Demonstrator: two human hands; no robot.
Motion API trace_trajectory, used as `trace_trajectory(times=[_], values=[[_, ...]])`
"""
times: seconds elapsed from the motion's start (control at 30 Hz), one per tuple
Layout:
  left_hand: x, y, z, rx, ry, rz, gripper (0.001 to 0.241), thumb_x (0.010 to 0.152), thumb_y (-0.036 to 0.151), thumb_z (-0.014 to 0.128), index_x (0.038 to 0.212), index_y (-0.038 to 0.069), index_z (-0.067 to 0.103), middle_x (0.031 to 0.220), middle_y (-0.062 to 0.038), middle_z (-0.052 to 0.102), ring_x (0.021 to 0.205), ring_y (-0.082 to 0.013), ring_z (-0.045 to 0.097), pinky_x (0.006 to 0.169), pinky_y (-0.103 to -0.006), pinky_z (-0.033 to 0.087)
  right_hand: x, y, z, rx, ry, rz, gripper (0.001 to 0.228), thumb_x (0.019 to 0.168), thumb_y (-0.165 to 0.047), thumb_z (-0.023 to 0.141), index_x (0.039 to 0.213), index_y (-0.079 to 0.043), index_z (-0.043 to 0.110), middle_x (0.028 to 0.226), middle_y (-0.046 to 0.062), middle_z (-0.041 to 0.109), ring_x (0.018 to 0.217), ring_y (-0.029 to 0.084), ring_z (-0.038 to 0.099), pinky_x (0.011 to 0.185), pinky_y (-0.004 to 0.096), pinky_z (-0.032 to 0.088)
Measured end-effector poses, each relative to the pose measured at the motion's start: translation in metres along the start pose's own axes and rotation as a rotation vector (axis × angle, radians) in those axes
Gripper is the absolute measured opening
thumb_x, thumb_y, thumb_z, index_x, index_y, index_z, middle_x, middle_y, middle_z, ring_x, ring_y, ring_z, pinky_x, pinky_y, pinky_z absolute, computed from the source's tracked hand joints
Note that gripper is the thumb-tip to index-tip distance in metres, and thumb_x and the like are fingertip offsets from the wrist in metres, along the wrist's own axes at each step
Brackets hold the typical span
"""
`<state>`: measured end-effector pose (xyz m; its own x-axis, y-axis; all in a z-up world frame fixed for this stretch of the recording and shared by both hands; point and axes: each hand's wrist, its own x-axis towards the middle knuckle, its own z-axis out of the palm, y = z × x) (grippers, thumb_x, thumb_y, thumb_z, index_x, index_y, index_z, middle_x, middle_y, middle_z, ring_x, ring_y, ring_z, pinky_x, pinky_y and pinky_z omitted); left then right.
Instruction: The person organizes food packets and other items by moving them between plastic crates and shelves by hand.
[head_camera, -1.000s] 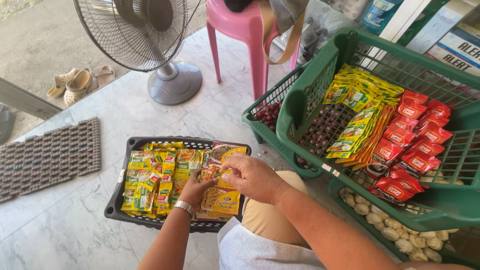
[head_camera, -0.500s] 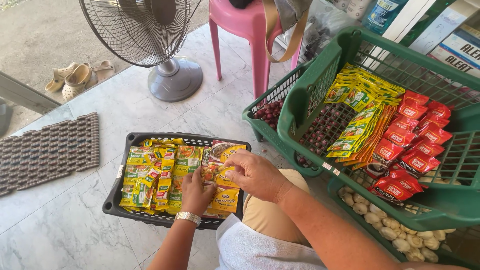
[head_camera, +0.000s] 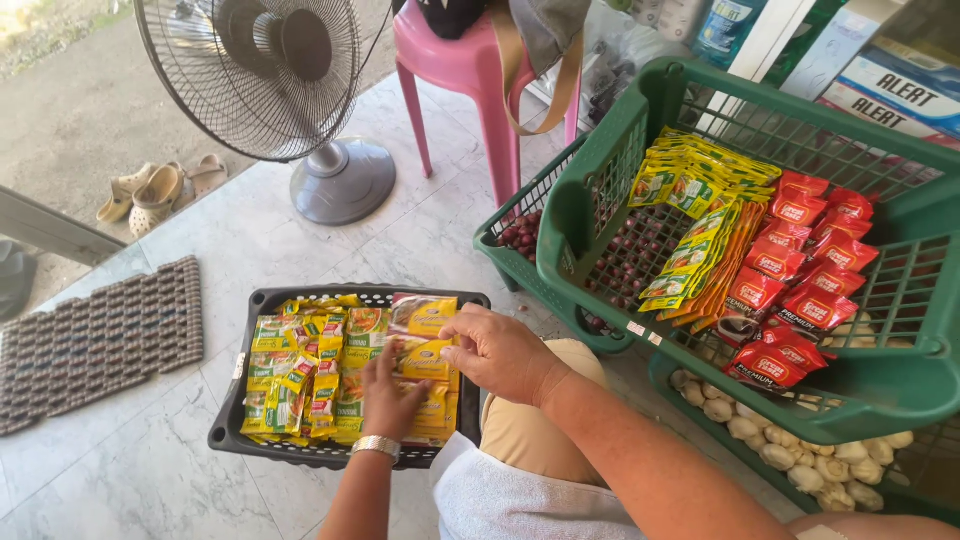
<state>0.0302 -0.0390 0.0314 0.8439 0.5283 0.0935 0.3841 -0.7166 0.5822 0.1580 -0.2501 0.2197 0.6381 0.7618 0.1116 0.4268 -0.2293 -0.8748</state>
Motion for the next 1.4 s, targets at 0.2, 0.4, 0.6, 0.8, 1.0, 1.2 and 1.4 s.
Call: trace_trajectory(times=[0.2,0.4,0.6,0.8,1.0,1.2,1.4], values=[[0.002,-0.053,-0.003,-0.375,-0.03,-0.315,0.094,0.072,0.009,0.083,0.154,0.016,0.037,0.114,-0.015,0.062,0.098,-0.0263,0.066,0.083,-0.0406,0.056,-0.004,0.007,-0.005,0.014,0.001,0.032,0.021,0.089,-0.022,0.07,0.102,-0.005,0.07,0.092,0.009,0.067,0.079,0.022,0.069,0.075,0.035,0.056],[0.001,-0.082,-0.006,-0.857,-0.05,-0.453,0.076,0.082,-0.005,0.071,0.152,0.004,0.043,0.1,-0.01,0.066,0.083,-0.0164,0.066,0.071,-0.0298,0.057,0.001,0.017,0.002,0.058,0.033,0.028,0.023,0.088,-0.024,0.07,0.103,-0.006,0.072,0.095,0.009,0.068,0.081,0.022,0.07,0.076,0.035,0.056],[0.005,-0.066,-0.024,-0.848,-0.074,-0.323,0.051,0.091,-0.001,0.068,0.14,-0.002,0.057,0.093,-0.007,0.066,0.075,-0.011,0.059,0.063,-0.0255,0.046,0.005,0.03,0.012,0.034,0.091,0.119,0.028,0.086,-0.031,0.071,0.102,-0.008,0.074,0.103,0.011,0.071,0.092,0.027,0.07,0.083,0.039,0.055],[0.009,0.067,-0.071,-0.776,-0.053,-0.052,0.037,0.094,0.0,0.065,0.131,0.0,0.062,0.091,-0.004,0.067,0.078,-0.006,0.059,0.067,-0.0207,0.049,0.013,0.028,0.011,0.034,0.139,0.216,0.057,0.084,-0.046,0.075,0.127,-0.011,0.062,0.123,0.017,0.06,0.114,0.034,0.062,0.098,0.042,0.048],[0.007,0.204,-0.108,-0.437,0.054,0.421,0.025,0.091,-0.002,0.066,0.117,0.0,0.067,0.096,-0.005,0.064,0.081,-0.0102,0.063,0.069,-0.0224,0.053,0.017,0.052,-0.004,0.595,0.519,0.152,0.082,0.084,-0.041,0.085,0.148,-0.007,0.045,0.128,0.02,0.053,0.121,0.033,0.056,0.106,0.045,0.046],[0.018,0.246,-0.081,-0.441,-0.052,0.527,0.019,0.092,-0.001,0.068,0.111,0.001,0.067,0.09,-0.006,0.062,0.079,-0.0122,0.063,0.071,-0.025,0.053,-0.043,0.056,-0.11,1.465,0.148,0.003,0.057,0.089,-0.023,0.079,0.139,-0.006,0.056,0.127,0.009,0.069,0.117,0.022,0.067,0.106,0.043,0.05],[0.021,0.327,-0.037,-0.661,-0.4,0.398,0.019,0.096,0.003,0.067,0.114,0.0,0.061,0.099,-0.008,0.061,0.089,-0.0131,0.055,0.079,-0.0286,0.052,-0.092,0.067,-0.19,1.218,0.239,-0.133,0.036,0.098,-0.011,0.071,0.133,-0.006,0.062,0.13,0.008,0.07,0.119,0.021,0.066,0.107,0.042,0.051]])
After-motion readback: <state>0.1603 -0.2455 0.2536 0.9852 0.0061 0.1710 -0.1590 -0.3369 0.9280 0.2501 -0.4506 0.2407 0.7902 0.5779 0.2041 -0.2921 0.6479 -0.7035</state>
